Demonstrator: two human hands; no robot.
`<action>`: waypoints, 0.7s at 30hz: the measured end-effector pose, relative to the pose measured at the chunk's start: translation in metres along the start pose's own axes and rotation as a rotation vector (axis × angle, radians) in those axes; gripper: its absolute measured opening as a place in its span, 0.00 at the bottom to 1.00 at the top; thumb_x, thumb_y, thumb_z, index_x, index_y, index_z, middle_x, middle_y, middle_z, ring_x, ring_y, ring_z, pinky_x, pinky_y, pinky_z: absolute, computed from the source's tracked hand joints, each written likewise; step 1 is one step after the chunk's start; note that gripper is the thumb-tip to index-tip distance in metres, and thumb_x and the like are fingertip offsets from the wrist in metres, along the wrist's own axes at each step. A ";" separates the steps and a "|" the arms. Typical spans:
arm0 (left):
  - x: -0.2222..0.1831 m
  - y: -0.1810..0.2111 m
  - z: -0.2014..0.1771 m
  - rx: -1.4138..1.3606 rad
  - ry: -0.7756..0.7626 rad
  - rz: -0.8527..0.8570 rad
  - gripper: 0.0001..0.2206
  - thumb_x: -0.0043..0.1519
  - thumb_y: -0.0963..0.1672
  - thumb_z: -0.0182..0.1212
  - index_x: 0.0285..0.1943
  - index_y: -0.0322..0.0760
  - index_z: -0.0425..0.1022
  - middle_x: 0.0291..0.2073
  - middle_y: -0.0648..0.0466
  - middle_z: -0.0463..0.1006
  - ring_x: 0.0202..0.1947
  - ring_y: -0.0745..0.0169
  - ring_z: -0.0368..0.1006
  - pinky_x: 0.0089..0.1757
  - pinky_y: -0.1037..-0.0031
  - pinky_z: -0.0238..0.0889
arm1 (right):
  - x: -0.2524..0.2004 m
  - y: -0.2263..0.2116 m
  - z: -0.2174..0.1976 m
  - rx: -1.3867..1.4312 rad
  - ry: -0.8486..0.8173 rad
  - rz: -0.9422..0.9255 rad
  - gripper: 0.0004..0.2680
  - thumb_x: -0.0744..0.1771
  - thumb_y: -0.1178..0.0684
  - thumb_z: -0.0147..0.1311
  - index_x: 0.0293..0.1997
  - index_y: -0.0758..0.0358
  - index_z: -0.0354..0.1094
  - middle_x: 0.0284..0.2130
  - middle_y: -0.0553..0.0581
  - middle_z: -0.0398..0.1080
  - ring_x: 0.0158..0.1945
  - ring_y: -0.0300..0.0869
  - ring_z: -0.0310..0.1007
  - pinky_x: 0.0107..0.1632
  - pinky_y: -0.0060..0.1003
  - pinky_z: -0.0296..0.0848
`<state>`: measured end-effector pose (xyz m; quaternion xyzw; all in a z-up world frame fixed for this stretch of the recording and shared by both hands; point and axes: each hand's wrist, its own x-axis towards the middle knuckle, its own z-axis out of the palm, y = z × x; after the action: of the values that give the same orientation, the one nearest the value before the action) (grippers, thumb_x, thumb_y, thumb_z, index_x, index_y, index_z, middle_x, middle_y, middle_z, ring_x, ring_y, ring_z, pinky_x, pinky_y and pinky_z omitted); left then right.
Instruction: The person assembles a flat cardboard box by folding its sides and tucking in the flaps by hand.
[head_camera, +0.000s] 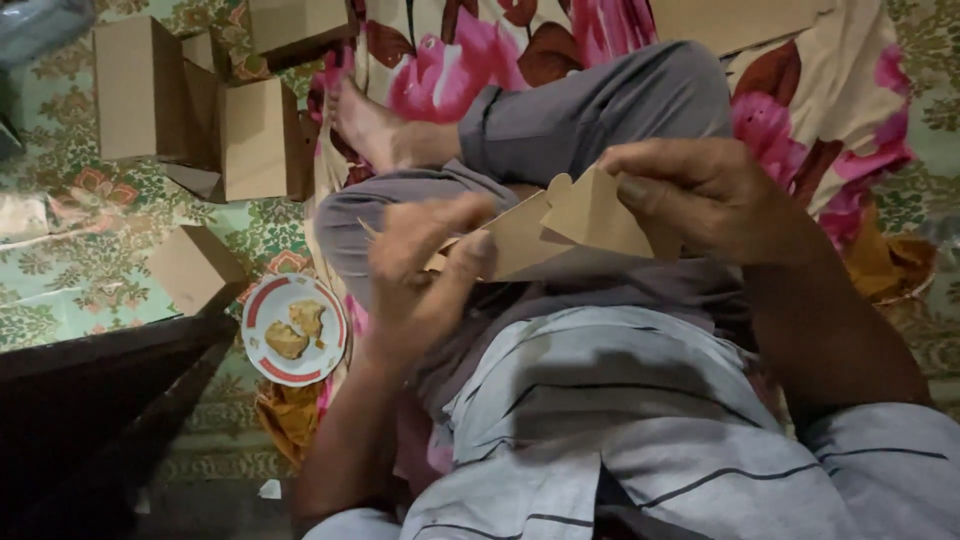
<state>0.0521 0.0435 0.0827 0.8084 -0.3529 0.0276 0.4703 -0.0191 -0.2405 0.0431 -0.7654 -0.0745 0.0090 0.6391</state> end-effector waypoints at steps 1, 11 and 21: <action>0.001 0.004 0.000 -0.160 -0.111 -0.067 0.10 0.63 0.40 0.60 0.51 0.29 0.78 0.33 0.52 0.75 0.34 0.60 0.63 0.40 0.70 0.59 | 0.001 -0.004 0.001 0.014 0.014 0.040 0.10 0.70 0.64 0.51 0.57 0.75 0.70 0.39 0.56 0.74 0.36 0.36 0.71 0.41 0.26 0.69; 0.007 0.013 0.009 -0.333 0.003 -0.205 0.06 0.67 0.38 0.57 0.42 0.23 0.78 0.27 0.54 0.72 0.27 0.69 0.59 0.32 0.78 0.56 | 0.009 -0.028 0.028 -0.522 0.273 -0.405 0.10 0.70 0.62 0.53 0.55 0.80 0.66 0.52 0.75 0.72 0.53 0.59 0.74 0.59 0.51 0.76; 0.005 0.022 0.028 -0.316 0.009 -0.224 0.05 0.64 0.38 0.59 0.39 0.26 0.79 0.23 0.55 0.70 0.23 0.69 0.59 0.27 0.77 0.54 | 0.019 -0.045 0.060 -0.887 0.425 -0.643 0.09 0.66 0.60 0.70 0.46 0.74 0.76 0.42 0.64 0.74 0.39 0.49 0.73 0.43 0.43 0.68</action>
<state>0.0351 0.0124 0.0857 0.7586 -0.2584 -0.0773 0.5931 -0.0118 -0.1722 0.0776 -0.8837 -0.1696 -0.3710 0.2294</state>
